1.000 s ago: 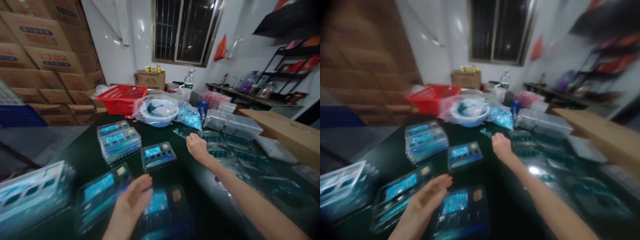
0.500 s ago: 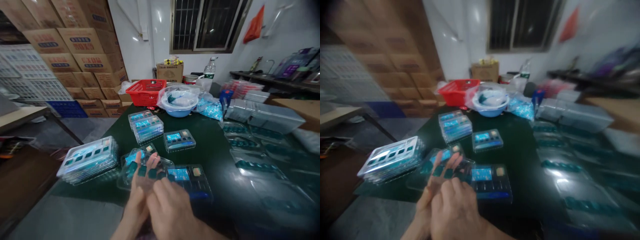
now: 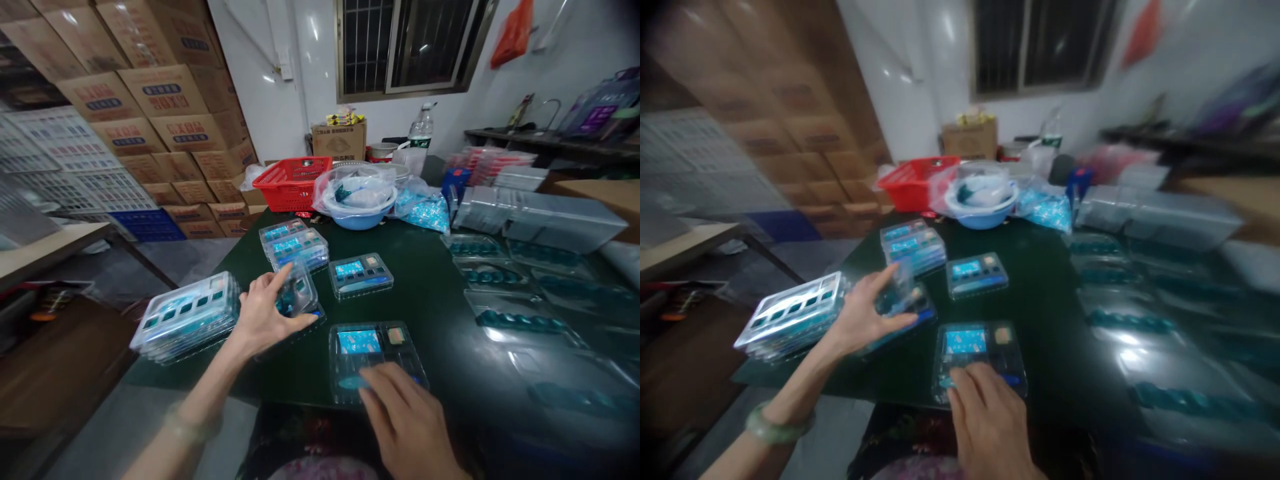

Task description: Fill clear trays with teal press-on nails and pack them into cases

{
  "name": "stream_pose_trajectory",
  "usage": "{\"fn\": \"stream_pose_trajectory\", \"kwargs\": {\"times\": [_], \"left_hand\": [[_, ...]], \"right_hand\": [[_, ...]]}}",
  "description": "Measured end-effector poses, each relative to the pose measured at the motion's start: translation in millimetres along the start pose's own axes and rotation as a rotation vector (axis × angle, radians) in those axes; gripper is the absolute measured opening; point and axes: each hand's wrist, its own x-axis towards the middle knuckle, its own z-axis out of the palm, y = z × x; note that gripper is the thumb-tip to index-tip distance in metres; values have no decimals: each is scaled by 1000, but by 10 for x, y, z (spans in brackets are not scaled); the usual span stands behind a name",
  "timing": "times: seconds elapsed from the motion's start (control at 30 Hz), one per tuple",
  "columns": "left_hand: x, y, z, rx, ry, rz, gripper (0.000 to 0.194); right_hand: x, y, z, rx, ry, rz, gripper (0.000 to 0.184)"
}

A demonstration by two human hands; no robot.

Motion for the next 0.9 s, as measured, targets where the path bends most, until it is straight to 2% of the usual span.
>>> {"fn": "stream_pose_trajectory", "kwargs": {"times": [0.1,0.23,0.6,0.8,0.9], "left_hand": [[39,-100,233,461,-112,29,90],[57,-238,382,660,-221,13,96],[12,-386,572,685,-265,72,98],[48,-365,496,655,-296,78,83],[70,-240,411,613,-301,79,80]], "right_hand": [[-135,133,14,5,-27,53,21],[-228,235,25,0,-67,89,20],[-236,297,70,50,-154,144,19],[-214,329,-38,151,-35,120,20],[-256,410,-129,150,29,118,20]]}}
